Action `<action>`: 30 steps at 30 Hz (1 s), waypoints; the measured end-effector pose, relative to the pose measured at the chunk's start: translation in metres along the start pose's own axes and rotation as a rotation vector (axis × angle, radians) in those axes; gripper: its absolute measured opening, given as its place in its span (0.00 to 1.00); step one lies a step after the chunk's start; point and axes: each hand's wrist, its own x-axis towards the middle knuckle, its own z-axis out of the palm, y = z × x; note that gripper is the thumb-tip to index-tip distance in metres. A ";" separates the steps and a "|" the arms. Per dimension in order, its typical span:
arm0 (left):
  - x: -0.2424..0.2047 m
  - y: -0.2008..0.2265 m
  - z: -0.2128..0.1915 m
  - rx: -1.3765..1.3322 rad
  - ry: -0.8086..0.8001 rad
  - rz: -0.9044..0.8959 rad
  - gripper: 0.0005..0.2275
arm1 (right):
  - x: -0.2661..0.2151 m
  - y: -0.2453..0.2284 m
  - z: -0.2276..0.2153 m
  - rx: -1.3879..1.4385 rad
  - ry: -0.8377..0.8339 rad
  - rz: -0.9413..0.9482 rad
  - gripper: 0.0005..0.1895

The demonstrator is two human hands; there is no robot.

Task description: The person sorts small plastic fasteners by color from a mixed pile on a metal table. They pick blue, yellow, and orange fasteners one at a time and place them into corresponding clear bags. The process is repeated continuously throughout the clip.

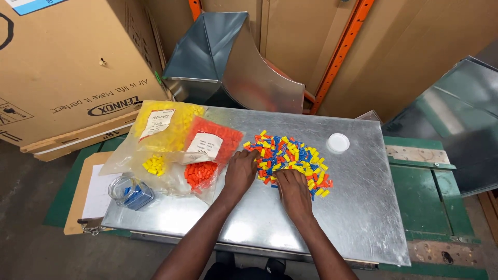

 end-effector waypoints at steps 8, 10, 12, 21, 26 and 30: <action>-0.016 0.001 -0.004 -0.070 0.132 0.026 0.15 | -0.001 0.013 0.012 -0.073 0.134 -0.024 0.21; -0.020 0.005 -0.010 -0.233 0.193 0.009 0.13 | -0.001 0.013 0.012 -0.119 0.146 -0.042 0.23; -0.029 0.012 -0.020 -0.292 0.208 0.018 0.13 | -0.003 0.016 0.010 -0.159 0.111 -0.052 0.23; -0.046 0.008 -0.012 -0.405 0.234 0.039 0.12 | 0.005 0.020 0.007 -0.279 -0.039 -0.105 0.25; -0.049 0.019 -0.012 -0.469 0.224 0.034 0.12 | 0.006 0.028 0.007 -0.260 -0.005 -0.103 0.27; -0.050 0.032 -0.006 -0.586 0.244 0.072 0.12 | 0.003 -0.007 -0.046 0.227 0.151 0.174 0.19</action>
